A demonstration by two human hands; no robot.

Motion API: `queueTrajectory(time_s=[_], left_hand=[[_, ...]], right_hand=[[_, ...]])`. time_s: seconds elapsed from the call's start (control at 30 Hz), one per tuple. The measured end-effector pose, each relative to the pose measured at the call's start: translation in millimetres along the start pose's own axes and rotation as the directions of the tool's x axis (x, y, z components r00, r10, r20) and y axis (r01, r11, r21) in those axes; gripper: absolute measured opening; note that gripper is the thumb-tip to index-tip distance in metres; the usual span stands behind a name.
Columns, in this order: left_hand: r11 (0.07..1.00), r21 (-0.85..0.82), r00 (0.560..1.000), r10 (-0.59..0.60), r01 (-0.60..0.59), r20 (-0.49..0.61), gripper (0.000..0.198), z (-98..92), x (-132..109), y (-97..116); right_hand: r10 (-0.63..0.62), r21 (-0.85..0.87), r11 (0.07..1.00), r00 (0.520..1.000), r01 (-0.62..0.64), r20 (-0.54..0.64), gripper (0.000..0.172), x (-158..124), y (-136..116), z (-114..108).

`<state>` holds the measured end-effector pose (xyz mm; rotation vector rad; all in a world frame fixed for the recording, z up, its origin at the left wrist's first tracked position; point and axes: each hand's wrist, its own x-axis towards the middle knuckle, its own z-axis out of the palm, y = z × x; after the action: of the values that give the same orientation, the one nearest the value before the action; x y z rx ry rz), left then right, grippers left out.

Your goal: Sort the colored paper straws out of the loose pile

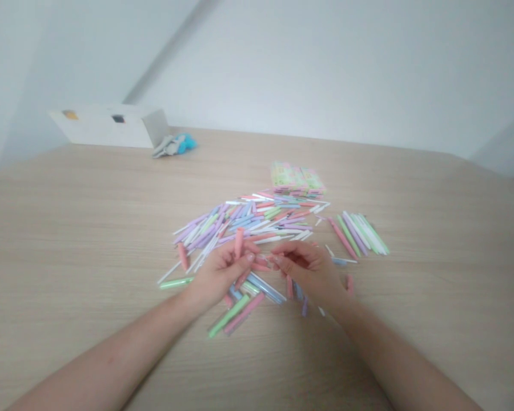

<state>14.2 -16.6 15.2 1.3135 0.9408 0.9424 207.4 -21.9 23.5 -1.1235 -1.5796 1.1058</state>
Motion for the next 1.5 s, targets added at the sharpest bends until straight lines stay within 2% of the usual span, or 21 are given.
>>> queueTrajectory(time_s=[0.13,0.33,0.73,0.83,1.07,1.27,1.5], left_hand=[[0.999,-0.019,0.999,0.037,-0.037,0.0,0.029,0.0,1,2],[1.0,0.003,0.999,0.025,-0.025,0.025,0.03,-1.9,1,0],[1.0,0.01,0.999,0.014,-0.014,0.039,0.03,-4.1,1,-4],[0.998,0.055,0.998,-0.003,-0.001,0.058,0.033,-4.4,0,-5],[0.986,0.154,0.993,0.045,-0.061,0.107,0.029,-3.0,-3,-1],[0.992,0.112,0.991,0.048,-0.062,0.125,0.027,-1.4,-2,0],[0.99,0.132,0.994,0.033,-0.047,0.109,0.025,-1.2,-2,-2]], right_hand=[[-0.005,0.031,0.999,1.0,0.006,-0.024,0.018,-1,3,1],[-0.006,0.084,0.996,1.0,0.009,-0.03,0.017,-2,5,1],[-0.013,0.071,0.997,1.0,0.015,-0.027,0.016,-3,3,2],[-0.057,0.024,0.998,0.998,0.058,-0.028,0.013,-2,-3,5],[-0.226,-0.126,0.966,0.974,0.228,0.028,0.016,-1,-9,7],[-0.342,-0.24,0.892,0.919,0.384,0.197,0.027,1,0,2],[-0.278,-0.314,0.885,0.931,0.343,0.235,0.029,-1,2,4]])
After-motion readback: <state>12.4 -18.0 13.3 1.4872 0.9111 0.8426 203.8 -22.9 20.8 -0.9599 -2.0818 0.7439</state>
